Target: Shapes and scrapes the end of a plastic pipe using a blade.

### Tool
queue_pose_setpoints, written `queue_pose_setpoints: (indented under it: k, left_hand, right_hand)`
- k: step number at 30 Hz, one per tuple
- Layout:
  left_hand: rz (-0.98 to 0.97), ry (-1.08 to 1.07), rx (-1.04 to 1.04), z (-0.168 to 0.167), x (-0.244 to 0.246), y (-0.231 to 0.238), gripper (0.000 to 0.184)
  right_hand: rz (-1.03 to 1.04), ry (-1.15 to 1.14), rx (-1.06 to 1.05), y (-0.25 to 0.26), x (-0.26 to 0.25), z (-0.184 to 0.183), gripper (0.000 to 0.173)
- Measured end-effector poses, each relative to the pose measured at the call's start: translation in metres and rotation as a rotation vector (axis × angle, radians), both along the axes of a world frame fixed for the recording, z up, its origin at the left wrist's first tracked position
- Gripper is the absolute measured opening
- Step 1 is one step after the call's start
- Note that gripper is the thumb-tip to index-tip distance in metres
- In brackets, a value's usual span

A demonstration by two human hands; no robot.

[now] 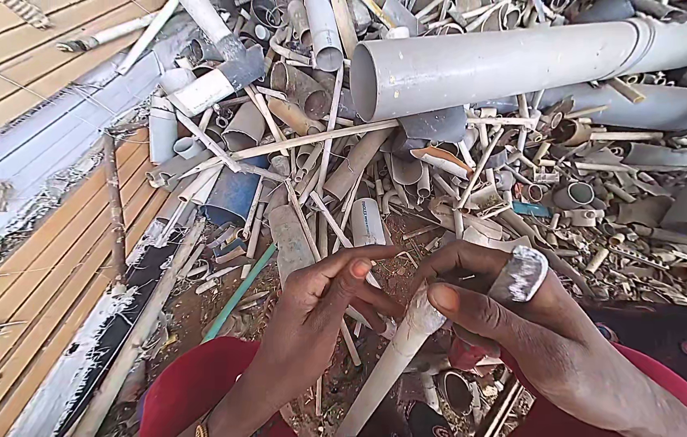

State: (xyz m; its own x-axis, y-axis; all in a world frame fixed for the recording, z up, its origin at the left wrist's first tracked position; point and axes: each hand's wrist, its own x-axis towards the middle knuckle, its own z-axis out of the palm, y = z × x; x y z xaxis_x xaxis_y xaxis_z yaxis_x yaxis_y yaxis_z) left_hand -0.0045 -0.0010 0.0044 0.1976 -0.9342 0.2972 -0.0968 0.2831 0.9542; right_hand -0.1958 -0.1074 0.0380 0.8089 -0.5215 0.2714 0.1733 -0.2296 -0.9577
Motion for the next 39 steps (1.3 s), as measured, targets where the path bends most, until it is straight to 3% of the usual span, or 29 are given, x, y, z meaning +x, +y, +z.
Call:
queue_pose_setpoints:
  k: [8,13,17,23,30,39]
  left_hand:
    - [-0.15,0.011,-0.003,-0.004,0.004,0.0,0.058]
    - [0.046,-0.074,-0.049,-0.001,0.0,-0.001,0.036]
    - [0.083,-0.116,-0.145,-0.004,0.003,-0.001,0.015]
    - [0.12,-0.339,-0.113,-0.007,0.007,-0.001,0.032]
    - [0.079,-0.243,-0.096,-0.013,-0.001,0.002,0.042]
    - [0.147,-0.235,-0.217,-0.006,0.005,0.003,0.01]
  right_hand:
    - [-0.034,0.004,-0.015,-0.001,-0.002,0.001,0.02]
    - [-0.035,-0.006,-0.03,-0.002,-0.002,0.002,0.019]
    - [-0.032,-0.001,-0.025,-0.002,-0.001,0.001,0.018]
    - [-0.057,0.007,-0.012,-0.003,-0.002,0.002,0.017]
    - [-0.063,0.013,0.023,-0.003,0.0,0.001,0.017]
    - [-0.024,-0.001,0.023,-0.004,0.001,-0.001,0.018]
